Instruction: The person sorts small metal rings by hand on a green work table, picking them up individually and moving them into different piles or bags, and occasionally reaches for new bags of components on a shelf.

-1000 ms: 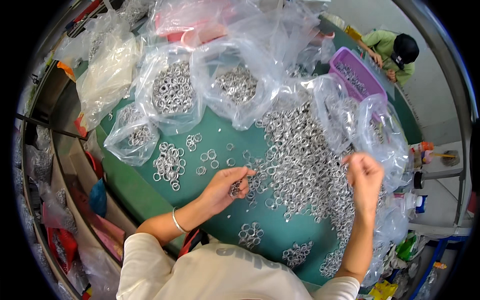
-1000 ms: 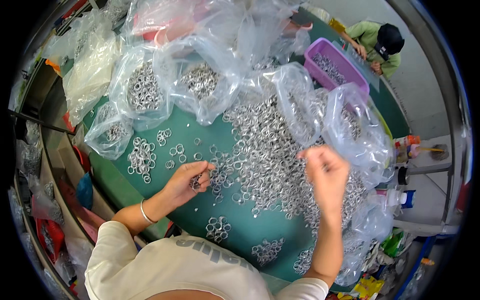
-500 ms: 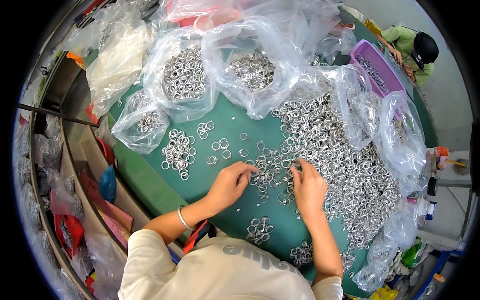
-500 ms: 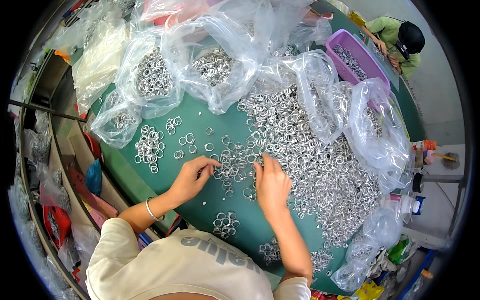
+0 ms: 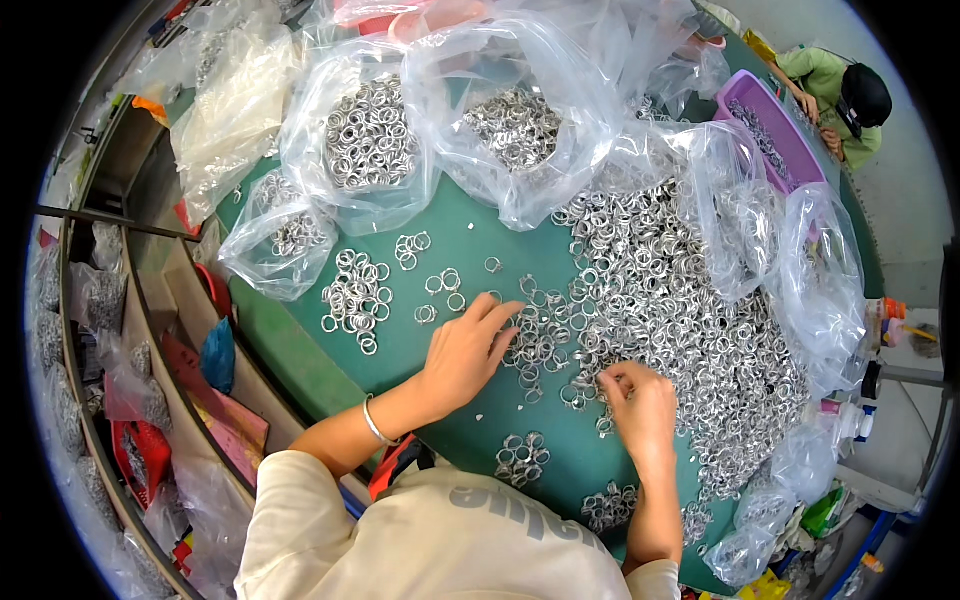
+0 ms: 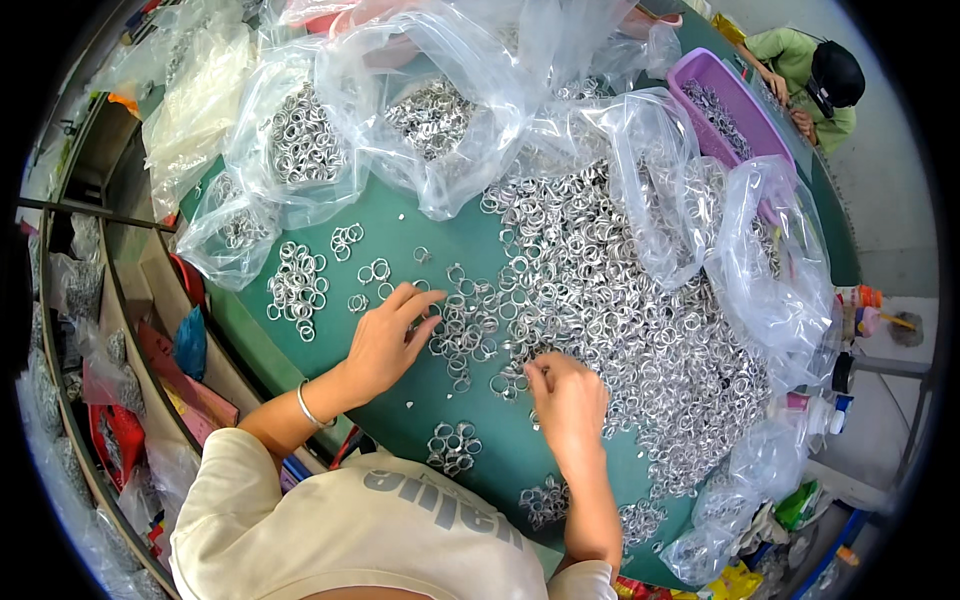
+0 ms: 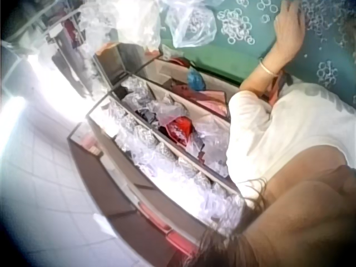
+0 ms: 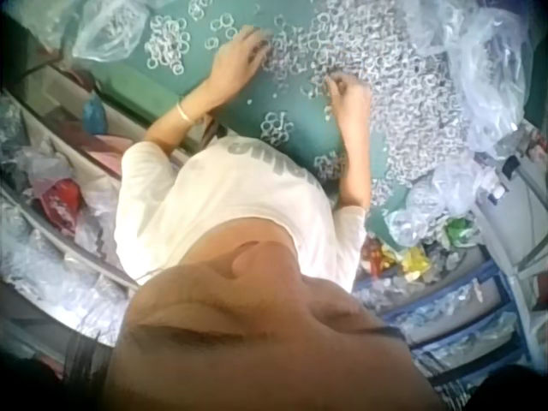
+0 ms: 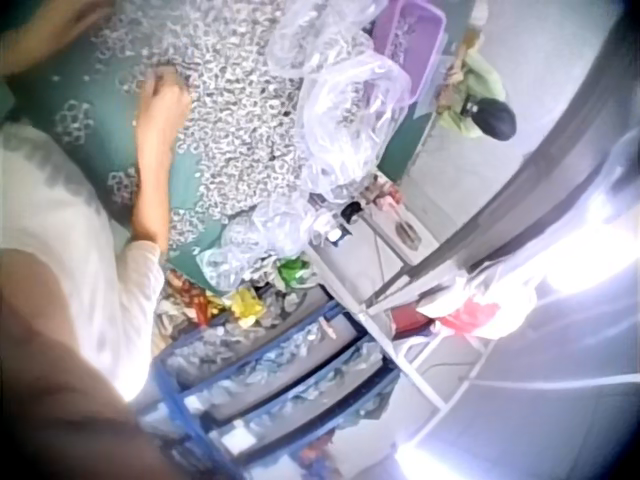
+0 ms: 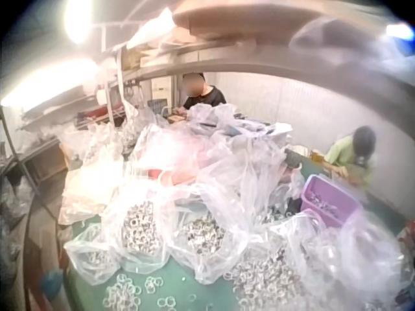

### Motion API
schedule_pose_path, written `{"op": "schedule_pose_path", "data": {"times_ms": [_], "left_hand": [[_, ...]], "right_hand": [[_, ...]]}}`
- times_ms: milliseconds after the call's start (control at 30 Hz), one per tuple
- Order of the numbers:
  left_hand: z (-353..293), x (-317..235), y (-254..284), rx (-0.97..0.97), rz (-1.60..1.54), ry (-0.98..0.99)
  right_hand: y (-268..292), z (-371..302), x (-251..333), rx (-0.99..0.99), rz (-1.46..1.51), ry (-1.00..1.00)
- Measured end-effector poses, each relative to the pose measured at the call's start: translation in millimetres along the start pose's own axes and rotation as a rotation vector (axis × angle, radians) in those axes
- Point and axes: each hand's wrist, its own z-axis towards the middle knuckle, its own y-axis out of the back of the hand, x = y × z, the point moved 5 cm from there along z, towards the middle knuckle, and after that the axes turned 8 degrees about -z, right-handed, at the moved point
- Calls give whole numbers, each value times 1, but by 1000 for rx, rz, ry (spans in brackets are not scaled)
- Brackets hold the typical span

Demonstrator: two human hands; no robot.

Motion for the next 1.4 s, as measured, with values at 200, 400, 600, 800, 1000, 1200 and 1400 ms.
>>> {"op": "schedule_pose_path", "data": {"times_ms": [200,400,600,800,1000,1200,1400], "left_hand": [[4,-7,-18,94,77,-105],[-20,-11,-19,206,-33,-194],[-56,3,-42,519,-1269,795],[-77,-15,-66,530,-1719,1298],[-77,2,-60,486,-1680,1072],[-70,13,-29,244,-1473,954],[-60,23,-9,155,-1552,867]], "right_hand": [[-11,7,16,-118,-20,253],[-5,-19,-15,-12,-113,147],[-13,-31,-3,-51,560,-53],[-16,-48,75,79,322,561],[-8,-36,55,-35,329,493],[-19,-29,39,29,293,367],[-24,-21,54,24,129,478]]}}
